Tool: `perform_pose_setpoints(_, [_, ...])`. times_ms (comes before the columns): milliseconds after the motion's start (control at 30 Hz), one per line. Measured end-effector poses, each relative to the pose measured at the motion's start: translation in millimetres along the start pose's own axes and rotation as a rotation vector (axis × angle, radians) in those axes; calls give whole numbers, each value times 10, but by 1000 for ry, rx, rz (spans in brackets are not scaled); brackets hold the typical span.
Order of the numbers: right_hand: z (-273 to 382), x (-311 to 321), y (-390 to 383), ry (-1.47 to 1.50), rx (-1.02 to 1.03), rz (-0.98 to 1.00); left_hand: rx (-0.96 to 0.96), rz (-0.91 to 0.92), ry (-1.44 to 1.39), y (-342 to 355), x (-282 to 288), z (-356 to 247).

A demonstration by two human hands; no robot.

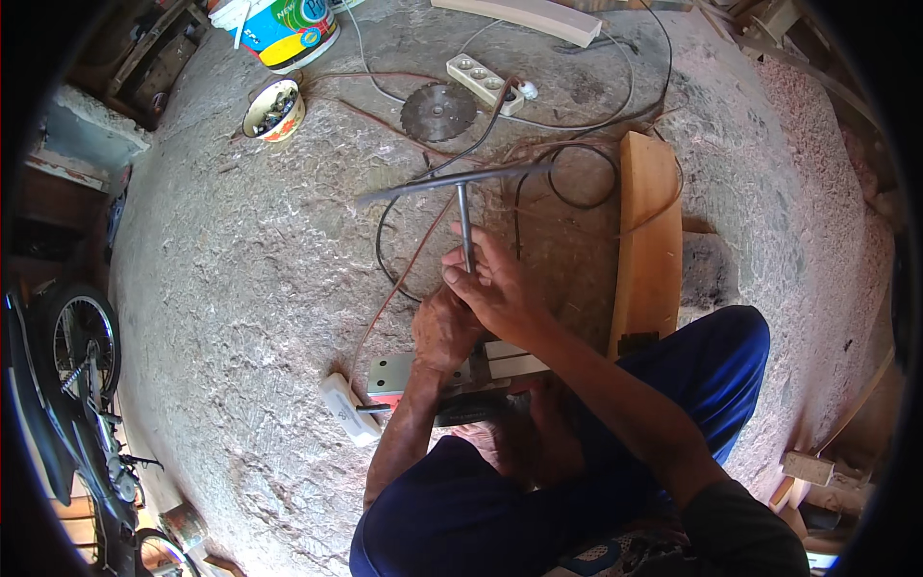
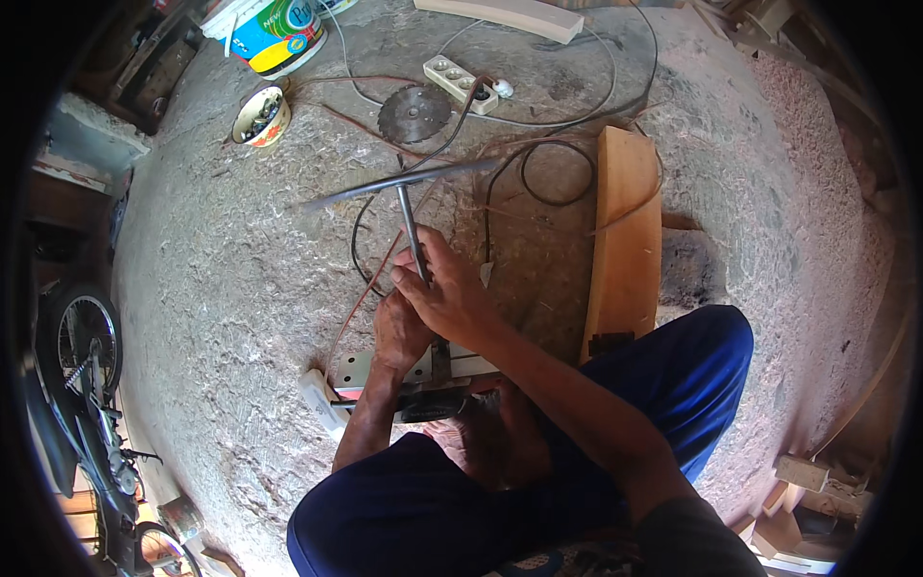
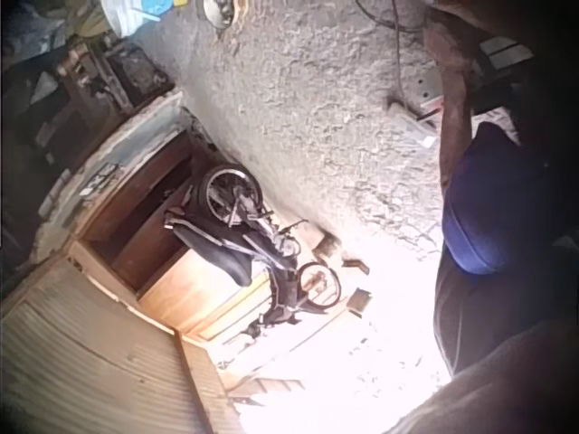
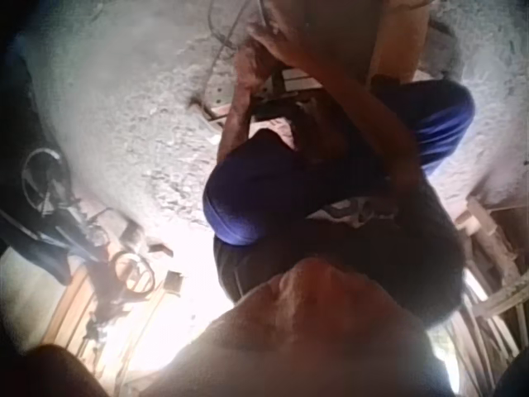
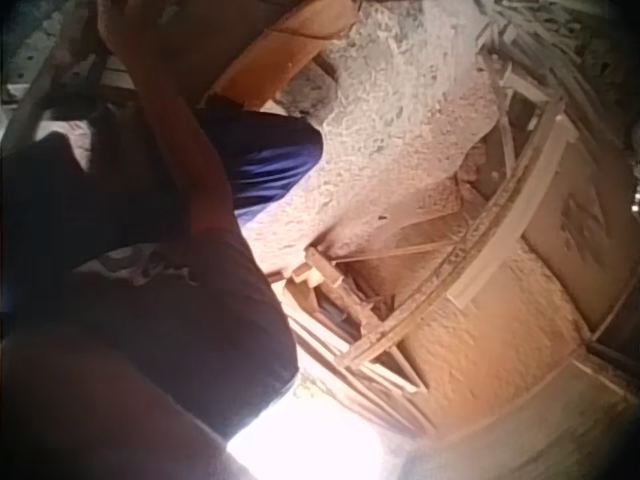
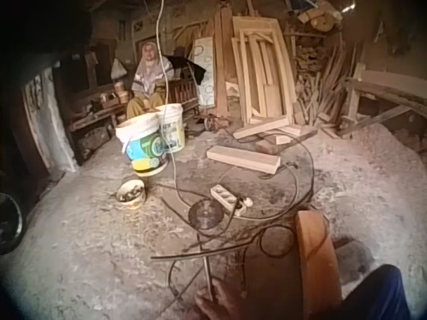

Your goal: The person retrieves a hammer and a metal rod, then sits on the floor to adjust a handheld electric planer. They use the rod to tighten or loosen screws on the planer's base plate, repeatedly checking the fit and alignment of the metal components.

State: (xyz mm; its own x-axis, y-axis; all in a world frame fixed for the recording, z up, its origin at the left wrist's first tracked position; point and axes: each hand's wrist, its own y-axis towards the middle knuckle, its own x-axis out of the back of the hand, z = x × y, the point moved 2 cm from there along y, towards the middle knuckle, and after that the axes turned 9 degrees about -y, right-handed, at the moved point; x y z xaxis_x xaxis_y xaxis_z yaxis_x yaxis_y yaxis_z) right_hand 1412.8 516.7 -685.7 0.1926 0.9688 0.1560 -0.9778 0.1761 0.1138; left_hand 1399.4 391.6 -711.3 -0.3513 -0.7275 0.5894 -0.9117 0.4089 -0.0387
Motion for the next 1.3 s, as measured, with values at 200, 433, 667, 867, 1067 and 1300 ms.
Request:
perform_pose_setpoints(200, [-150,16,20,18,-4,64,24,234,-624,-167,27,195])
perform_pose_setpoints(433, [-55,46,46,21,-60,83,77,120,-288,-130,46,44])
perform_pose_setpoints(667, [92,106,65,-108,-161,215,-119,141,-477,-247,14,173])
perform_pose_setpoints(867, [89,82,66,-87,-103,127,200,196,-360,-198,52,138])
perform_pose_setpoints(1067, [35,71,95,-72,-144,192,21,84,-483,-168,15,-2])
perform_pose_setpoints(1300, [57,69,144,-59,-128,211,182,180,-221,-181,78,47])
